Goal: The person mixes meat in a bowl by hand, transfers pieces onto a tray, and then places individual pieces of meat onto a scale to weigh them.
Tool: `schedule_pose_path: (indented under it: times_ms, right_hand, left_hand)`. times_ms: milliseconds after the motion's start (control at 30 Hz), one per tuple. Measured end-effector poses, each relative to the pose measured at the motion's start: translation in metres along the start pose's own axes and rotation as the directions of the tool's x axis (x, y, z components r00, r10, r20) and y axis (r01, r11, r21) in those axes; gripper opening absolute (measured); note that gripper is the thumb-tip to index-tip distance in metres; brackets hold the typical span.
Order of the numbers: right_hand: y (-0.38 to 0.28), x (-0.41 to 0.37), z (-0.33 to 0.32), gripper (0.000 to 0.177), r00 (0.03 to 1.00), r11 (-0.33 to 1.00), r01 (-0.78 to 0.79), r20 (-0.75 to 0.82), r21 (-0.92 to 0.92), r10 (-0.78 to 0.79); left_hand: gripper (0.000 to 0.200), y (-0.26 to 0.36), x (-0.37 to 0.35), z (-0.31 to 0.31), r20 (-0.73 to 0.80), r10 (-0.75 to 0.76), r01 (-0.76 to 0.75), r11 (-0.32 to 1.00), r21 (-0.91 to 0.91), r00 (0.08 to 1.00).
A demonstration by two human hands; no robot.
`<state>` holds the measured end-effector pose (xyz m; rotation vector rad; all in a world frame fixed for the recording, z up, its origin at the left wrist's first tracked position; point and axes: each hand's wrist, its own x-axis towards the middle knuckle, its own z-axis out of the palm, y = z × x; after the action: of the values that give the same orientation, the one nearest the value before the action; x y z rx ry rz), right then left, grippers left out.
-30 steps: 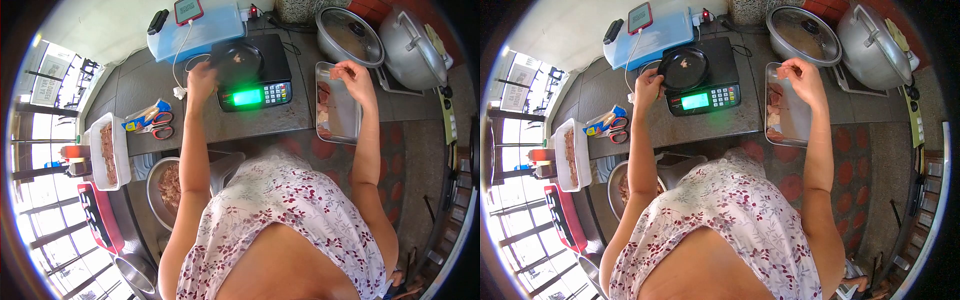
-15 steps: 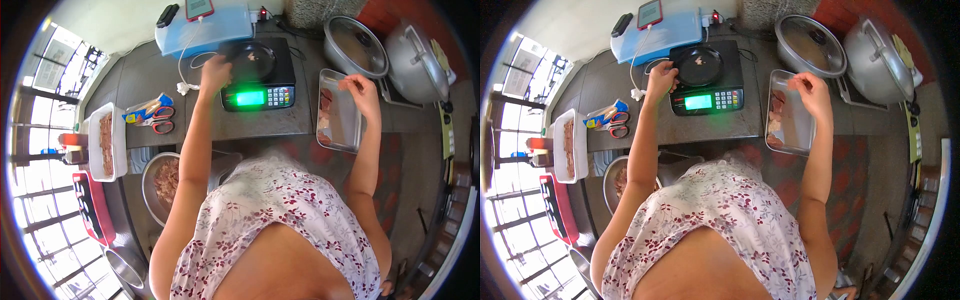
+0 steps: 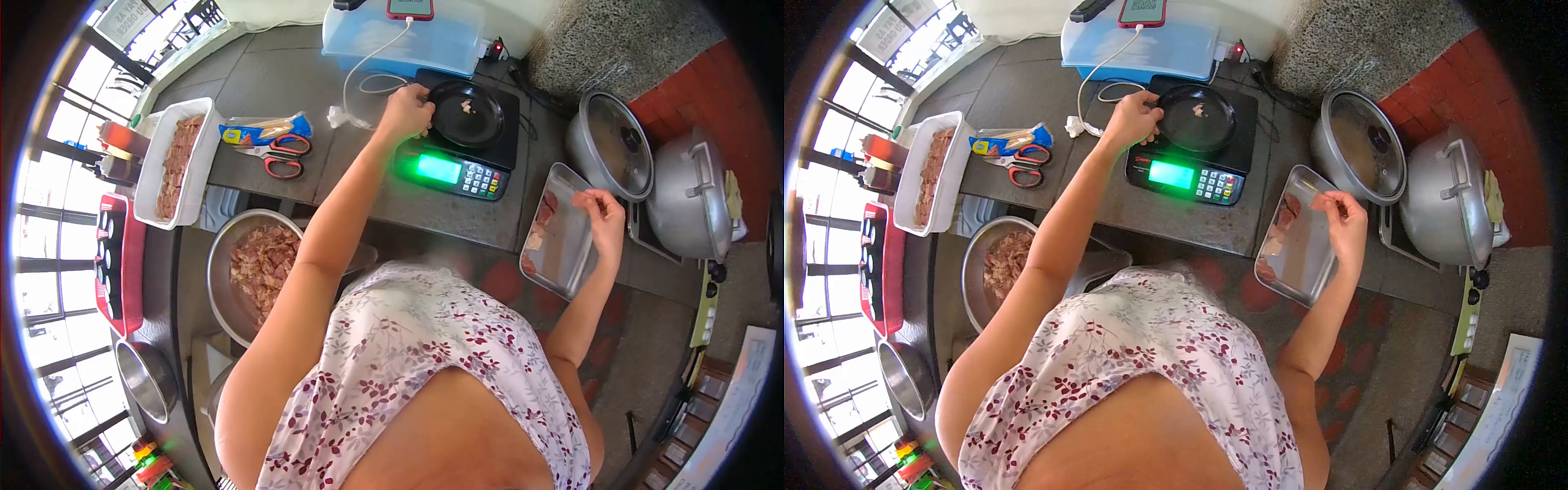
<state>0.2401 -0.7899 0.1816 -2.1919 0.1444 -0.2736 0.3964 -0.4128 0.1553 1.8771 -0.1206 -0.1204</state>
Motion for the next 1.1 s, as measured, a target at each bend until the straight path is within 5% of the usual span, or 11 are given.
schedule_pose_path:
  times_ms: [800,967,1100]
  right_hand:
    - [0.002,-0.007,0.006,0.013,1.000,0.996,0.013,-0.002,0.092,-0.013]
    - [-0.014,-0.008,0.002,0.014,1.000,1.000,0.003,0.029,0.006,-0.003]
    - [-0.024,-0.005,0.003,0.014,1.000,1.000,-0.008,0.021,-0.017,0.008]
  left_hand:
    - [0.036,-0.006,0.000,0.005,-0.049,-0.011,0.015,0.996,0.093,0.999]
    - [0.035,-0.035,0.014,-0.002,-0.195,0.221,-0.154,0.939,0.308,0.956]
    - [0.031,-0.028,-0.010,-0.029,-0.188,0.235,-0.178,0.944,0.276,0.954]
